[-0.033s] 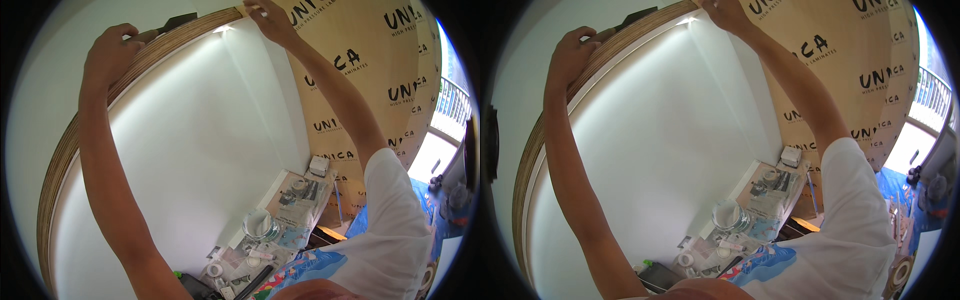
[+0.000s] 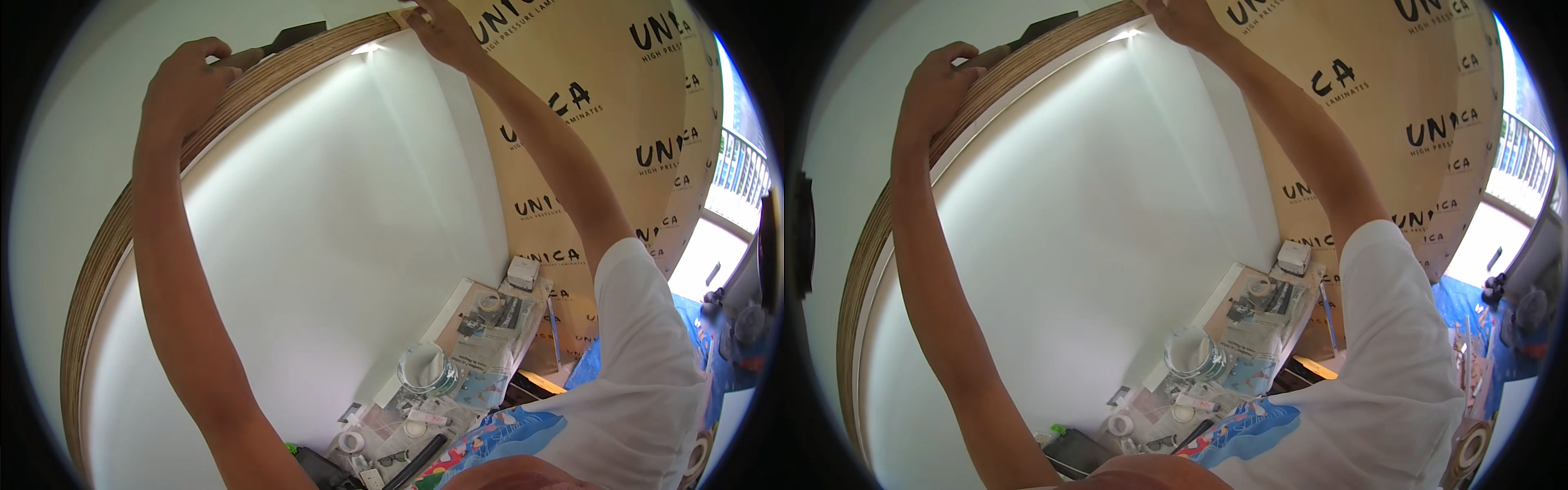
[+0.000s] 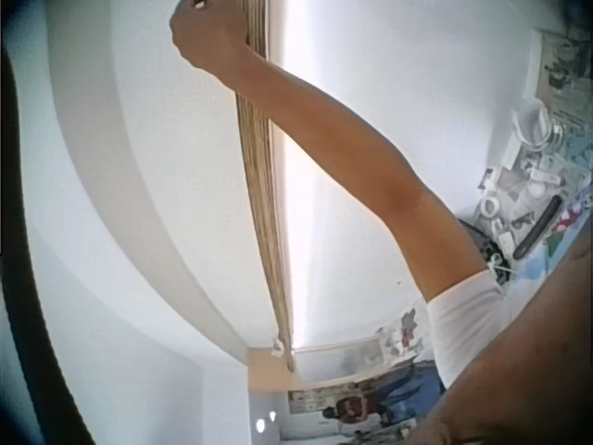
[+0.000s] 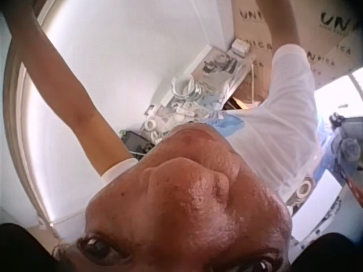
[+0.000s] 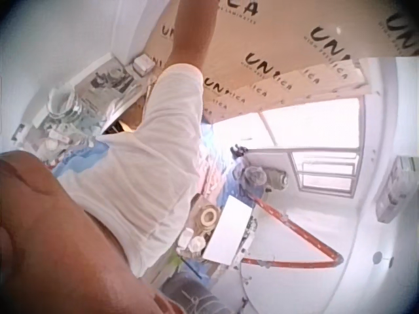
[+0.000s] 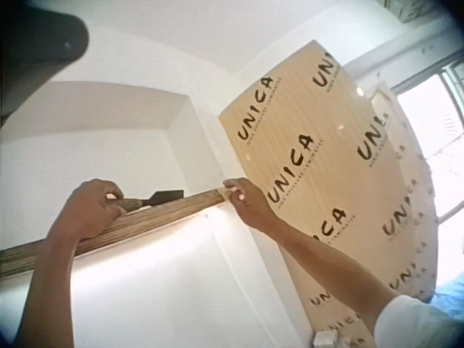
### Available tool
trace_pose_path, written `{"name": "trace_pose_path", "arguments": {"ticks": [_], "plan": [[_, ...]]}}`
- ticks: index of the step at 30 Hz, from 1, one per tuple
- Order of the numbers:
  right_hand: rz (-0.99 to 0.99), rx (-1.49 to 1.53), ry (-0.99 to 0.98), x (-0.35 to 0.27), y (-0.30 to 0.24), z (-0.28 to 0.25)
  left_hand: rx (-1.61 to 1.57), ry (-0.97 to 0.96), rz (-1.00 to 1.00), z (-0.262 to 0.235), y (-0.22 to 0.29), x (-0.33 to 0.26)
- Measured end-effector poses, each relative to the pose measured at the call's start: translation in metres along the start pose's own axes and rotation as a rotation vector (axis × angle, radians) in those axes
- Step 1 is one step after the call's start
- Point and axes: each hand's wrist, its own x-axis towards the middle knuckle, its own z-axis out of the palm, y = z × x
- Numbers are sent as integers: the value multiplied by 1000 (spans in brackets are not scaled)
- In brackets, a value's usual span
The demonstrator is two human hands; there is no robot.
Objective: The person uses a flat metal tool to press a curved wooden molding strip against a wall. They repeatedly tap and slide the tool along the molding to secure it in place.
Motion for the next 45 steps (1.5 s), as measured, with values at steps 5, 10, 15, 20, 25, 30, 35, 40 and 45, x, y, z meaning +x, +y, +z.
{"name": "trace_pose_path", "arguments": {"ticks": [5, 10, 15, 20, 25, 30, 35, 40, 45], "plan": [[-207, -255, -40, 21, 32, 27, 18, -29, -23, 1, 5, -1], [-208, -164, -79, 15, 33, 21, 13, 27, -29, -1, 2, -4], [-282, -172, 65, 8, 48, 20, -24, -38, -67, -2, 9, -2], [-41, -172, 16, 24, 27, 28, -26, -44, -69, -4, 8, -3], [199, -210, -28, 32, 3, 25, -43, 3, -27, -3, 6, -2], [457, -203, -126, 33, -16, 15, -64, -50, -85, -3, 9, -2], [391, -167, -223, 36, -20, 6, -32, -24, -39, -1, 5, -1], [155, -41, -174, 30, 11, 18, -41, -17, -41, -2, 4, -2], [159, 320, 71, 17, 47, 42, -69, -52, -80, -3, 9, 0]]}}
